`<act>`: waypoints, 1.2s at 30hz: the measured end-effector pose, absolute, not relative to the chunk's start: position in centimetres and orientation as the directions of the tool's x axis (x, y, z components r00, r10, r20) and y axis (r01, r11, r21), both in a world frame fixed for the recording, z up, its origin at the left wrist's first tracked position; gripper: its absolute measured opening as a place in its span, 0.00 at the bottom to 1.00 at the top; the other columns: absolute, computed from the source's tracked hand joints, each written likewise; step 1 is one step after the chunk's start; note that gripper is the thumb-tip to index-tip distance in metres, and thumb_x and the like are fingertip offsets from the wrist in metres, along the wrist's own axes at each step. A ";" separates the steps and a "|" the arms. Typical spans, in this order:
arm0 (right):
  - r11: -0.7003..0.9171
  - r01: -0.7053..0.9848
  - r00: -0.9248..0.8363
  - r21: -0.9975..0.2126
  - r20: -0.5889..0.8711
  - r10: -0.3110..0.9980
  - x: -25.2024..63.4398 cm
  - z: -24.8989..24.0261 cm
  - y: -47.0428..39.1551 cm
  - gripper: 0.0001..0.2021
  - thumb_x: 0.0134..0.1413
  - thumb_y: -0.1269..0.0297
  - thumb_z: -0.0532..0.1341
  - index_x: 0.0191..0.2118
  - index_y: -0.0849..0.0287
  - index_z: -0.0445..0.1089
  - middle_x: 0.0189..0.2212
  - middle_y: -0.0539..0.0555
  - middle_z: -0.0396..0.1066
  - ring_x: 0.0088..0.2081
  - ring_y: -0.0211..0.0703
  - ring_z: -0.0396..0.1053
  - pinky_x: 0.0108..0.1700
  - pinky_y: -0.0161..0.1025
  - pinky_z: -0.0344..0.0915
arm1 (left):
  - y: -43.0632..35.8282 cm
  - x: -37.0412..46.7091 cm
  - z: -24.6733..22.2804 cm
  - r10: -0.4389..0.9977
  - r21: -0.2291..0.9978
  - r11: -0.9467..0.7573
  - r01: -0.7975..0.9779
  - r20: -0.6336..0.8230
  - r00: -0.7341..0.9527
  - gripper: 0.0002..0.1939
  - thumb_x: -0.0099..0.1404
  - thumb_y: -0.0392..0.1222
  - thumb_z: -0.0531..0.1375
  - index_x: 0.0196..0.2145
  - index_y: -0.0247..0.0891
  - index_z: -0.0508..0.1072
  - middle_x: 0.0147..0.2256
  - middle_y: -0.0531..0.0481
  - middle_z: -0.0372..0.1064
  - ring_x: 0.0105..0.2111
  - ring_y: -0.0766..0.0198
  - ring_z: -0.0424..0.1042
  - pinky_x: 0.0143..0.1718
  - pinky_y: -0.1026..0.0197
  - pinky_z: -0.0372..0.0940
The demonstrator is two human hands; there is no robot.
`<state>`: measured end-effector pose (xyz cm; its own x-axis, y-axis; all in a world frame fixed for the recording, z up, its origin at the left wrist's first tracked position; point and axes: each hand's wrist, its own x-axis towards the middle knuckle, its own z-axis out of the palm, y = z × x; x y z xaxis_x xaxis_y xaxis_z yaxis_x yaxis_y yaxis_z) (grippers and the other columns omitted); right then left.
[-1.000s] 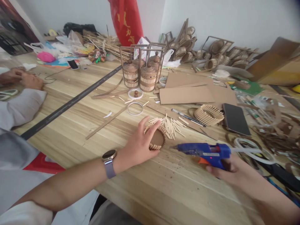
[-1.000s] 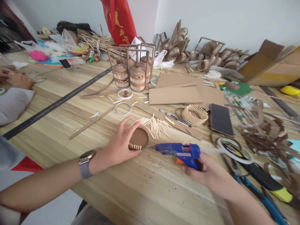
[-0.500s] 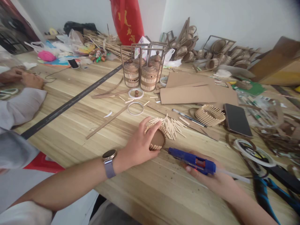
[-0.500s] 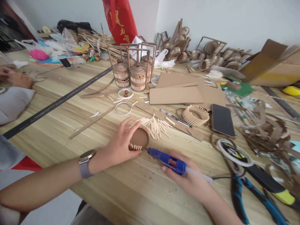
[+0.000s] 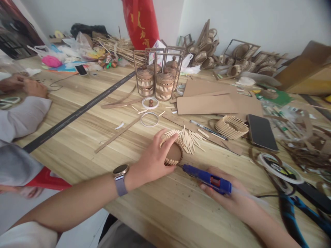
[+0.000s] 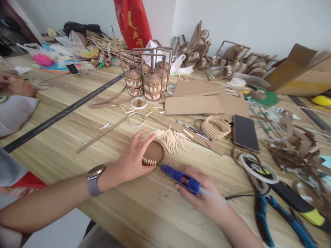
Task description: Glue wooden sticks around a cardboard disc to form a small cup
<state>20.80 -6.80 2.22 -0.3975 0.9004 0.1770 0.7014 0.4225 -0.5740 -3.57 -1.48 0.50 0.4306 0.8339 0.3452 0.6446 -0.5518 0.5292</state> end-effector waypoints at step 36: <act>0.447 0.677 -0.433 -0.585 0.175 0.884 20.8 1.4 -6.6 0.12 0.58 0.58 0.56 0.25 0.54 0.59 0.22 0.48 0.63 0.25 0.39 0.66 0.27 0.35 0.63 | -1.4 -3.5 0.3 0.811 0.493 -0.585 0.644 0.380 0.445 0.48 0.52 0.37 0.67 0.64 0.41 0.46 0.61 0.37 0.42 0.62 0.45 0.48 0.59 0.43 0.56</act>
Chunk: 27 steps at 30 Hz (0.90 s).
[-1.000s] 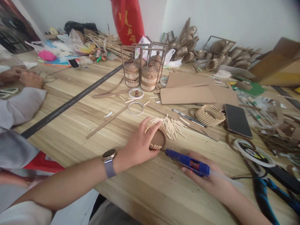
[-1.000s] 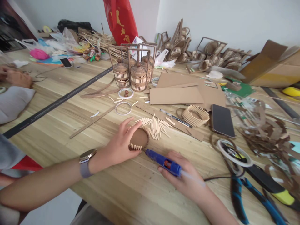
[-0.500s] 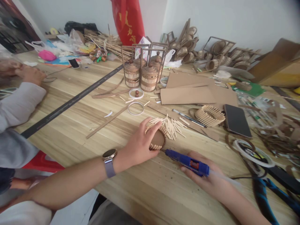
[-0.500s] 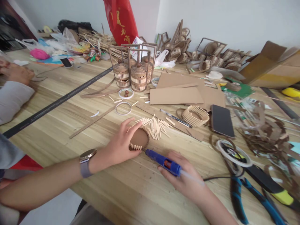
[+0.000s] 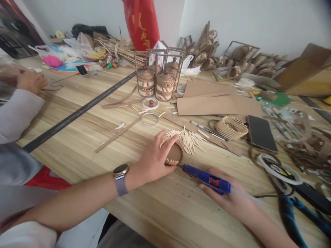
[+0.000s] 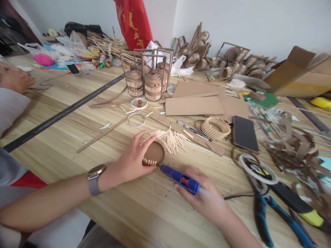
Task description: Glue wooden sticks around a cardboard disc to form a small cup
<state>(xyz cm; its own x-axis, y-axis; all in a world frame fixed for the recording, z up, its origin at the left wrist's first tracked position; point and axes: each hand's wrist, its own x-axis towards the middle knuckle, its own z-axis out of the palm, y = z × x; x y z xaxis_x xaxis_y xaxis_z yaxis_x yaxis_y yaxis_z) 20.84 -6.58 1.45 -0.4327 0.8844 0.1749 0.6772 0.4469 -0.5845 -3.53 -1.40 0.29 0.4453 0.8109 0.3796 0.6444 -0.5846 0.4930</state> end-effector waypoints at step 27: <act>-0.253 0.585 -0.391 -0.770 -0.542 0.744 25.4 3.6 -5.5 0.29 0.52 0.36 0.53 0.28 0.60 0.72 0.19 0.53 0.69 0.17 0.33 0.61 0.17 0.31 0.56 | -1.5 -3.5 0.3 0.811 0.537 -0.585 0.608 0.371 0.453 0.49 0.51 0.36 0.68 0.64 0.45 0.45 0.61 0.38 0.43 0.61 0.41 0.49 0.57 0.38 0.57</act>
<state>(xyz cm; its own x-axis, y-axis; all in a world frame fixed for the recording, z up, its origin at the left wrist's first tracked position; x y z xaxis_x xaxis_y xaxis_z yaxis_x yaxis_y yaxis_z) 25.40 -5.53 3.55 -0.3913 0.7438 -0.5419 0.5852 -0.2534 -0.7703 -3.53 -1.55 0.31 0.4526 0.8110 0.3706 0.6079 -0.5847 0.5371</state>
